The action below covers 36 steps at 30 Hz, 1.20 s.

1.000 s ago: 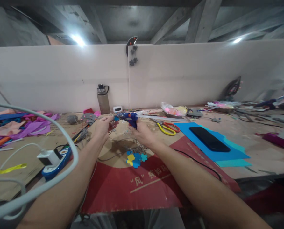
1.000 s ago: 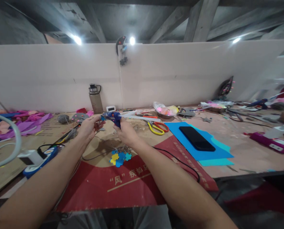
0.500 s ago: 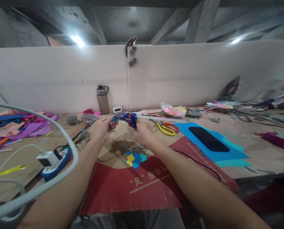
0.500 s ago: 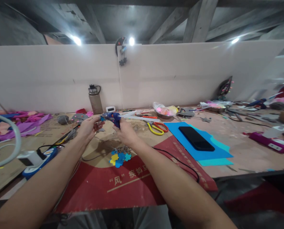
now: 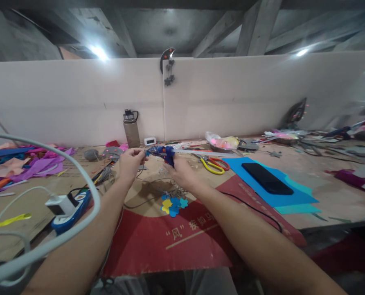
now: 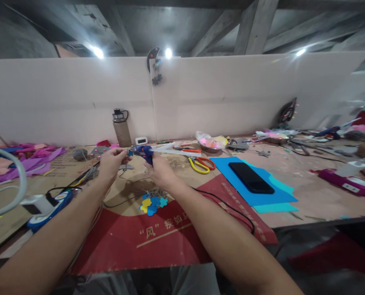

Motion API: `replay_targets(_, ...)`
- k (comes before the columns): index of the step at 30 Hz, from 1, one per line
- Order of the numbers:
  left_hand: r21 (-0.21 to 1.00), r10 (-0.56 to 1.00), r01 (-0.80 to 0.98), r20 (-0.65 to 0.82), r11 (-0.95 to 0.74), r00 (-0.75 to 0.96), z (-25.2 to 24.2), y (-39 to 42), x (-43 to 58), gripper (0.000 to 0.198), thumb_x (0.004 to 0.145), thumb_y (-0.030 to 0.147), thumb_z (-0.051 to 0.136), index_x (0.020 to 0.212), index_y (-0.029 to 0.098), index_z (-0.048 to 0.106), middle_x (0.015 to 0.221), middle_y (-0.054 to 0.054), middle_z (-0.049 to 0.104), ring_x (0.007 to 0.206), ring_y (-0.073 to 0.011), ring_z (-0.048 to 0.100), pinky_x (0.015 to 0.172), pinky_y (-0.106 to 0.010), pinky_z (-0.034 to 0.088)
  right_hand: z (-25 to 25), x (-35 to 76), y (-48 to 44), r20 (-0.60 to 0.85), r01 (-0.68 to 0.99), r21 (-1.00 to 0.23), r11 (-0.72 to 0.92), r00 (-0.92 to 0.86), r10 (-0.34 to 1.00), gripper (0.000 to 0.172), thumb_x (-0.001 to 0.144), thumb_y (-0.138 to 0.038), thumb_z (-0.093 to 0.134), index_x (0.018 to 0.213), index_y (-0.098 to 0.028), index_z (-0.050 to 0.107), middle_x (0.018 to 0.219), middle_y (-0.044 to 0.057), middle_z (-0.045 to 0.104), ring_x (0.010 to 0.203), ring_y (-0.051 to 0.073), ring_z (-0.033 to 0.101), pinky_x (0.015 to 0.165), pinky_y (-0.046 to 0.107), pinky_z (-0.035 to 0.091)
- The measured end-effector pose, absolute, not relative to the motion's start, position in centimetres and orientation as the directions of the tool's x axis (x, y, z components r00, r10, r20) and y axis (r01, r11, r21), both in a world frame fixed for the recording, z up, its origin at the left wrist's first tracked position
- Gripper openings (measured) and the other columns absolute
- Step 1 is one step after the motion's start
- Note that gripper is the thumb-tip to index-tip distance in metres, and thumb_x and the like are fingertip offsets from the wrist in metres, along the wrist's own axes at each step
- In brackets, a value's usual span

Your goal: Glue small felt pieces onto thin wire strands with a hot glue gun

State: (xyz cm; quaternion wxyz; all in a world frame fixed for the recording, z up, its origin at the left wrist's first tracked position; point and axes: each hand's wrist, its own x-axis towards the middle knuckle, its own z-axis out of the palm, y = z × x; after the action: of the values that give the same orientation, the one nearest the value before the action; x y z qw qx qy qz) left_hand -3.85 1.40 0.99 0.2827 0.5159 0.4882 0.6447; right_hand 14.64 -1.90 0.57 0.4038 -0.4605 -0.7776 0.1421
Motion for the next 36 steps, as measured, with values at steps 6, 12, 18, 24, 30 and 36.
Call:
replay_targets(6,0.889,0.815,0.224,0.456,-0.400,-0.358,1.1,1.8,-4.6,0.021,0.063,0.032,0.064,0.074,0.015,0.065,0.063,-0.003,0.063,0.055,-0.0135,0.060,0.051,-0.021,0.043,0.5,14.8,-1.7,0.507,0.613,-0.578,0.539,-0.249,0.825,0.026,0.082,-0.025,0.048,0.106,-0.016,0.053,0.097,0.014,0.063,0.086,0.023,0.058,0.075,0.033,0.043)
replay_targets(12,0.953,0.871,0.019,0.285,-0.304,-0.400,1.0,2.3,-5.1,0.024,0.059,0.034,0.068,0.073,0.015,0.064,0.063,-0.001,0.060,0.052,-0.0103,0.055,0.044,-0.018,0.032,-0.3,15.1,0.3,0.392,0.288,-0.870,0.401,-0.092,0.915,0.019,0.077,-0.026,0.051,0.095,-0.018,0.051,0.083,0.004,0.063,0.060,0.013,0.055,0.054,0.026,0.046)
replay_targets(18,0.916,0.836,0.070,0.390,-0.395,-0.385,0.7,2.6,-4.6,0.019,0.059,0.031,0.068,0.072,0.016,0.068,0.065,0.000,0.062,0.058,-0.0093,0.050,0.054,-0.020,0.034,-2.5,16.6,3.5,0.111,0.442,-0.889,0.117,-0.040,0.993,0.010,0.073,-0.023,0.057,0.077,-0.018,0.050,0.055,-0.001,0.055,0.045,0.012,0.052,0.045,0.024,0.043)
replay_targets(24,0.788,0.740,0.384,0.600,-0.482,-0.303,1.3,0.6,-3.2,0.014,0.067,0.029,0.063,0.074,0.019,0.068,0.068,-0.001,0.062,0.064,-0.0141,0.051,0.063,-0.024,0.037,-2.3,18.5,3.7,0.295,0.745,-0.648,0.159,0.053,0.954,0.015,0.067,-0.021,0.065,0.063,-0.016,0.051,0.077,0.014,0.062,0.080,0.024,0.059,0.072,0.036,0.045)
replay_targets(30,0.432,0.555,0.690,0.830,-0.581,-0.052,1.9,-0.6,-2.3,0.006,0.068,0.018,0.062,0.071,0.022,0.065,0.087,-0.004,0.063,0.094,-0.0212,0.053,0.091,-0.034,0.035,0.0,15.4,1.0,0.464,0.386,-0.810,0.441,-0.037,0.885,0.012,0.077,-0.030,0.051,0.077,-0.019,0.046,0.080,0.004,0.058,0.080,0.016,0.055,0.076,0.032,0.044)
replay_targets(36,0.392,0.545,0.650,0.837,-0.651,0.041,1.6,-0.8,-1.6,0.009,0.071,0.016,0.059,0.075,0.021,0.064,0.091,-0.005,0.060,0.091,-0.0194,0.053,0.084,-0.031,0.039,0.1,11.6,-1.0,0.271,-0.386,-0.906,0.174,-0.214,0.939,0.029,0.071,-0.027,0.059,0.089,-0.021,0.036,0.075,-0.003,0.057,0.067,0.009,0.059,0.071,0.028,0.048)
